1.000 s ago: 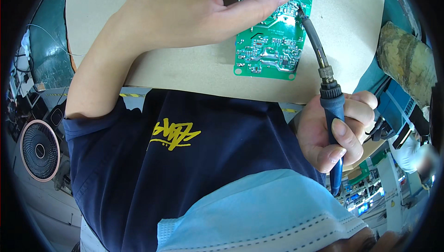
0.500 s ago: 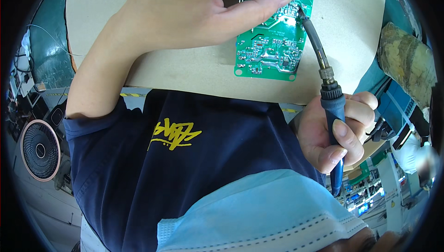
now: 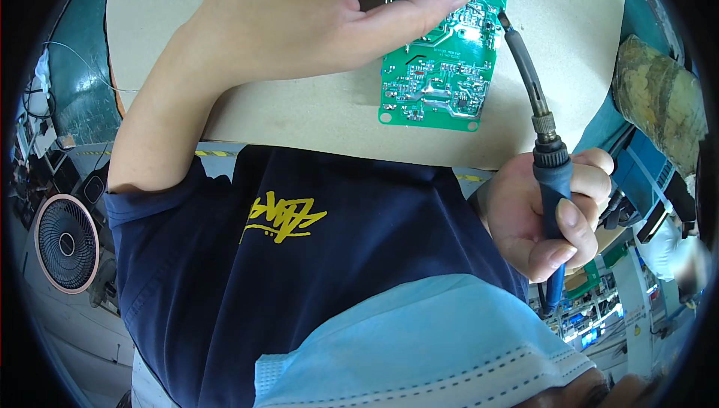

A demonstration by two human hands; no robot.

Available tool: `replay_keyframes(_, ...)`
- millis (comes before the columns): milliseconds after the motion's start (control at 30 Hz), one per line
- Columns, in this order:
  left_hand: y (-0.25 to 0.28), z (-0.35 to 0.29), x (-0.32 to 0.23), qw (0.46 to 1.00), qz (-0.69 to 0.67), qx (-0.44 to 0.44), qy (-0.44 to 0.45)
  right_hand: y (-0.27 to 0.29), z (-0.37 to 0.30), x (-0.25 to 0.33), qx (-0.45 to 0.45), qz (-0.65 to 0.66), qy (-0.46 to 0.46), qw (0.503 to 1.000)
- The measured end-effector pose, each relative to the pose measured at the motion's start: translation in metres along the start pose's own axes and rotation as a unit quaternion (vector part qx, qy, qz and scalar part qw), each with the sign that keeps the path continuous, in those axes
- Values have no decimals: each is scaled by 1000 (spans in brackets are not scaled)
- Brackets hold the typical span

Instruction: Soldering electronic components onto a printed circuit board.

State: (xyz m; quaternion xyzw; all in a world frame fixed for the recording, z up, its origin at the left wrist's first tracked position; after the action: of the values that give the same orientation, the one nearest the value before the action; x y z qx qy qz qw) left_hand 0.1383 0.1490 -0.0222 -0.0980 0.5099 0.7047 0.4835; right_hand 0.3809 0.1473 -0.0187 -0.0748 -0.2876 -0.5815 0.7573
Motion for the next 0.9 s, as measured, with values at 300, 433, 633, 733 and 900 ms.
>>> replay_keyframes(300, -1, 1, -1, 1000, 27, 7, 2, 2, 2, -5, 33, 33, -27, 999)
replay_keyframes(433, -4, -5, 5, 1000, 19, -9, 3, 3, 1, -5, 18, 20, -31, 999)
replay_keyframes(633, -2, 0, 4, 999, -12, -37, -17, 3, 3, -4, 15, 16, -27, 999)
replay_keyframes(733, 2, 6, -1, 1000, -4, 8, 9, 1, 7, -2, 30, 3, -19, 999)
replay_keyframes(900, 3, 5, -4, 1000, -14, 17, 2, -2, 12, 3, 41, -6, -24, 999)
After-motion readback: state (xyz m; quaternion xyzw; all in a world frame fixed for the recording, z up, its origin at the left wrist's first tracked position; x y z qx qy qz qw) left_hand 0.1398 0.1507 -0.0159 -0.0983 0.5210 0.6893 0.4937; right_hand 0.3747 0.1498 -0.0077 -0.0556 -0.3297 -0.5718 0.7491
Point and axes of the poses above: each hand's wrist, its own z-axis towards the middle knuckle, its own y-axis out of the back of the hand, x = y × z, the point moved 8 cm from there along z, towards the middle knuckle, and after that the axes turned 14 degrees about x, right-handed, at the moved point
